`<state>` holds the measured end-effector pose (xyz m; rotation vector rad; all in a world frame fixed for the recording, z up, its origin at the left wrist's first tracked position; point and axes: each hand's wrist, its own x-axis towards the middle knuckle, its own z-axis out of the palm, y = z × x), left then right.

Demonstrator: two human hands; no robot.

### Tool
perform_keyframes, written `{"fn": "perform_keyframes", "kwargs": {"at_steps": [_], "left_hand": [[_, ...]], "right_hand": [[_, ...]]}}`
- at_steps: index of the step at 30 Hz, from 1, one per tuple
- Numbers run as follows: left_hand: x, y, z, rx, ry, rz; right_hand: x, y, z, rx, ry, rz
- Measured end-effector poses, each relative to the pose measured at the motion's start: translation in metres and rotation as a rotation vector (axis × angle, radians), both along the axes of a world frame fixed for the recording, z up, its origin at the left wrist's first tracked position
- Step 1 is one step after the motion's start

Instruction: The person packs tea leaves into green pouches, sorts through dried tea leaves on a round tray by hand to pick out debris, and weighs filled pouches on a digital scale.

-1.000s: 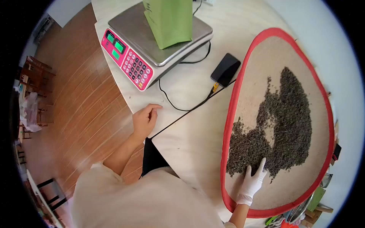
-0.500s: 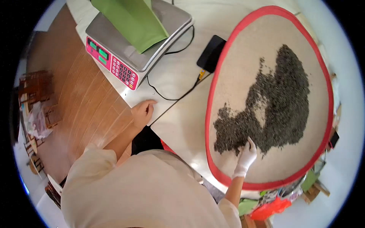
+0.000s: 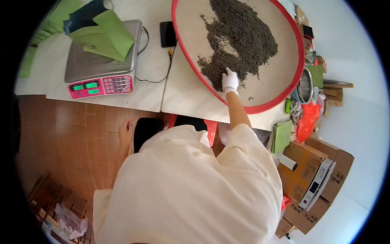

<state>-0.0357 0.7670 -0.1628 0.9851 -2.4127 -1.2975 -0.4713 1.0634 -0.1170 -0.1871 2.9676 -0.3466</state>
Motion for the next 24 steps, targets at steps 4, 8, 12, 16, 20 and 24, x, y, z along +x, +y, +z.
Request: {"fn": "perform_keyframes", "kwargs": {"at_steps": [4,8,12,16,20,24], "left_hand": [[0.141,-0.028,-0.068,0.303,-0.158,0.219],[0.233,-0.066,-0.099,0.98,-0.584,0.516],[0.217,-0.071,-0.061,0.829,-0.456,0.493],[0.147,-0.09,-0.043,0.711,-0.476,0.428],[0.079,-0.093,-0.012,0.628,-0.367,0.285],[0.039,-0.107,-0.003,0.618,-0.457,0.135]], "right_hand": [[-0.029,0.035,-0.03,-0.126,0.006,-0.122],[-0.032,0.034,0.004,-1.012,-0.422,-0.511],[-0.042,0.041,0.014,-1.599,-0.672,-0.364],[-0.045,0.025,0.035,-1.073,-0.557,-0.506],[-0.021,0.004,0.031,-0.316,-0.44,-0.302],[0.0,-0.011,0.012,0.098,-0.225,-0.185]]}}
